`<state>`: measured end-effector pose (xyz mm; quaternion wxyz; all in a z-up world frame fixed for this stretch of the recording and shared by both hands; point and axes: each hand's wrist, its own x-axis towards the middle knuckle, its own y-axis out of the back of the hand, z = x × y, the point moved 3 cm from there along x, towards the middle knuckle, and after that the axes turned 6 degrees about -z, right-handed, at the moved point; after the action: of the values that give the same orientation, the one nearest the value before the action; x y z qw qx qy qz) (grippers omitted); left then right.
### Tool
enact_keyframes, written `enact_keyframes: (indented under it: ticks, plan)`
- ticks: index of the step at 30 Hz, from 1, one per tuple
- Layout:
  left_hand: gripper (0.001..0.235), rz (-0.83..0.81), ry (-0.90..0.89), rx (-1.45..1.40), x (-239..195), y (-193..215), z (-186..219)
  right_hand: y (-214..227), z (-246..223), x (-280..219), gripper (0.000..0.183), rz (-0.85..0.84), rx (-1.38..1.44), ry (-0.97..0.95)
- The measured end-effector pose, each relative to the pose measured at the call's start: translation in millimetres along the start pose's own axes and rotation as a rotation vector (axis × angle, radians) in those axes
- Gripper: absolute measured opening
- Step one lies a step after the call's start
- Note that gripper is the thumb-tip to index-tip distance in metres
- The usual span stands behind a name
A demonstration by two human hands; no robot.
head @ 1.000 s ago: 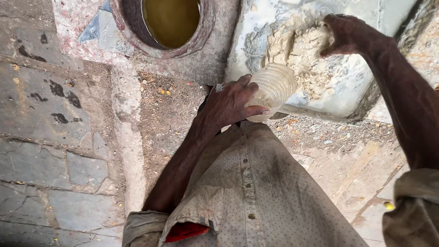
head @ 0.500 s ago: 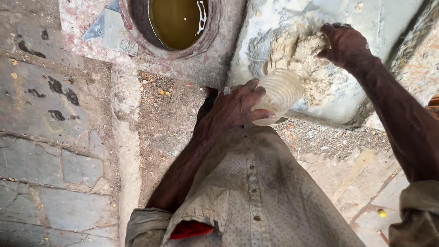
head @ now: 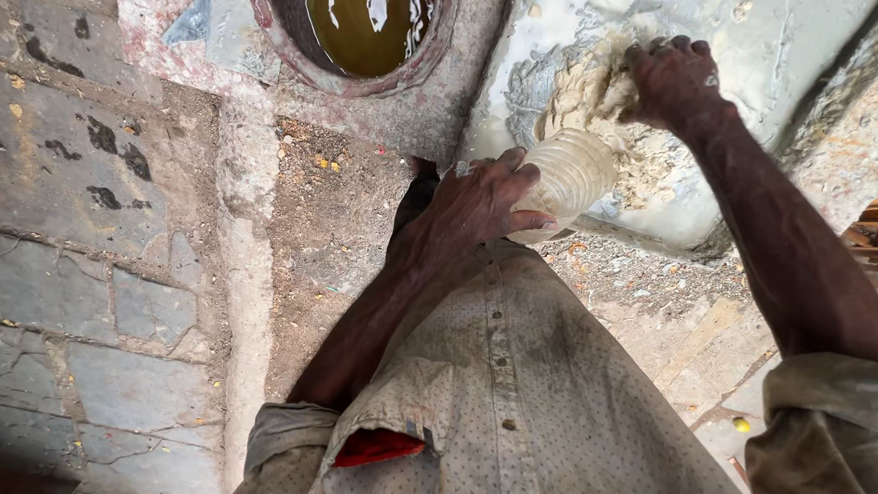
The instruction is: The person pours water from a plastic bottle into a pile of dry powder on a stone slab and mixes it by hand to form a paste. The person repeatedly adds water and kneads the mixture until it becomes a cohesive mass.
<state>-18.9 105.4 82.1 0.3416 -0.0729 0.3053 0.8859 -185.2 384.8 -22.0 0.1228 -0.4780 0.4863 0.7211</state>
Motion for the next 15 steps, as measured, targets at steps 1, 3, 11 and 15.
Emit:
enact_keyframes:
  ticks: [1,3,11,15]
  plan:
    - [0.070,-0.017,0.008,-0.010,0.3,-0.5,0.7,0.0,-6.0,2.2,0.081,-0.001,0.018,-0.018]
    - [0.069,0.002,-0.008,-0.004,0.4,1.6,1.7,1.5,-15.3,7.6,0.080,0.045,0.031,-0.013]
    - [0.070,0.014,0.006,-0.015,-3.3,0.5,-1.1,-17.1,-4.3,12.3,0.059,0.150,0.310,0.051]
    - [0.072,-0.030,0.026,-0.047,-2.8,1.8,-5.9,-25.3,14.4,13.4,0.054,0.414,0.354,0.298]
